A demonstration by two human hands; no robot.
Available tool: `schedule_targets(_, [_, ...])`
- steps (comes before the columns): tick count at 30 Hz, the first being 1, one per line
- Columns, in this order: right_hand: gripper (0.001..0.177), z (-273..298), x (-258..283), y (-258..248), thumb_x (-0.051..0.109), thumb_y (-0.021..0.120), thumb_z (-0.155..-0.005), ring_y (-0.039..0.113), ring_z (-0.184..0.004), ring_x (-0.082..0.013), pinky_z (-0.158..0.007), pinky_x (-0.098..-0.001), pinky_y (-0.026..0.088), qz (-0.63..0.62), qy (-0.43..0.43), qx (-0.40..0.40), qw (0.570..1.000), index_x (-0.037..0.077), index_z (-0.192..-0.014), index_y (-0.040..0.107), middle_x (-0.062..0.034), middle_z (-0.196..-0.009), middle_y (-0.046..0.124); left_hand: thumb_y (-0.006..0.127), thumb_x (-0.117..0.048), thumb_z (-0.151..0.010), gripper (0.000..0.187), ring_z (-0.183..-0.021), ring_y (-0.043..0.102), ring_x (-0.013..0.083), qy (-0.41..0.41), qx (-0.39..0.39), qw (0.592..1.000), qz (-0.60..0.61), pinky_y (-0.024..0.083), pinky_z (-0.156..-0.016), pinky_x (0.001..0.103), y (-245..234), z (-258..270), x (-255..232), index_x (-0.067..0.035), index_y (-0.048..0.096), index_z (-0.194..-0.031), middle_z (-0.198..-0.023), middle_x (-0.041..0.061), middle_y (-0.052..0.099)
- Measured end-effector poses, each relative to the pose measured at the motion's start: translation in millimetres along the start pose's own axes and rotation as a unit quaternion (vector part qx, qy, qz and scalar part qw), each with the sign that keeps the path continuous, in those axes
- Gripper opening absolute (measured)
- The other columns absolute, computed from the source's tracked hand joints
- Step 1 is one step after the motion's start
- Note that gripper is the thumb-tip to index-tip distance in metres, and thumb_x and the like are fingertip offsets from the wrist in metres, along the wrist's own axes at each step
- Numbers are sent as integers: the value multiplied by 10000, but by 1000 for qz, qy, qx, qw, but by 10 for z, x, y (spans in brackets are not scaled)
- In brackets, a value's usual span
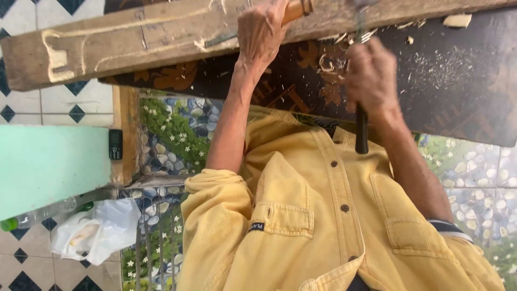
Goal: Carving a wooden plank using a hammer and chisel to create a specific shape.
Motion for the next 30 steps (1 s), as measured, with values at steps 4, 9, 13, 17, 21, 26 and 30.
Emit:
schedule_targets(4, [224,-23,143,-173,279,410,-1223,395,-435,-60,-312,-207,412,-79,-141,-74,984,99,-1093,437,52,-679,423,874,-488,-1032,455,-506,410,56,3,5,1000,-9,359,-470,293,-42,-17,-14,-172,684,-1300,-589,-91,462])
schedule_targets(9, [206,-110,19,374,231,483,-1131,516,-472,-106,-331,-226,473,89,61,-12,994,76,-1004,533,-20,-723,516,927,-498,-943,454,-522,454,60,7,-4,1000,-7,401,-474,282,-95,-56,-48,-171,695,-1155,-628,-81,538])
schedule_targets(13, [185,7,137,193,216,475,-1176,424,-440,-70,-295,-231,406,-28,-11,21,999,105,-1029,489,44,-693,446,1021,-347,-881,587,-596,624,108,15,-1,1000,-2,506,-515,299,-118,-74,-66,-139,640,-1277,-763,-15,702])
schedule_targets(17, [224,106,239,-404,298,478,-1206,454,-481,-57,-336,-191,429,-6,-60,-94,994,96,-1123,531,53,-735,484,824,-408,-1029,318,-473,535,64,15,-25,999,17,455,-425,254,-64,-54,-78,-152,637,-1045,-635,-75,632])
schedule_targets(21, [247,80,427,-494,299,498,-1141,432,-406,-79,-317,-247,457,-222,-147,-215,940,95,-1004,480,40,-610,445,762,-365,-1038,273,-454,498,55,15,-34,999,0,430,-404,239,-16,-35,-32,-164,596,-957,-617,-76,601])
schedule_targets(26, [199,-107,5,101,201,581,-1065,731,-644,-114,-390,-185,593,107,136,-49,984,120,-1176,725,-81,-1078,760,753,-458,-1067,348,-437,439,44,24,-35,999,-27,381,-393,230,-87,-86,-110,-186,588,-928,-579,-101,559])
schedule_targets(30, [198,-32,19,162,238,491,-1137,422,-391,-87,-279,-239,371,-38,42,38,998,107,-992,523,48,-611,462,678,-500,-1103,402,-442,402,39,19,-41,999,-14,366,-394,231,-170,-82,-75,-195,555,-870,-575,-105,517])
Point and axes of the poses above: each hand's wrist, its own z-axis away from the middle knuckle, its own y-axis out of the palm, x = y × z, the point moved 8 cm from there along -z, towards the middle knuckle
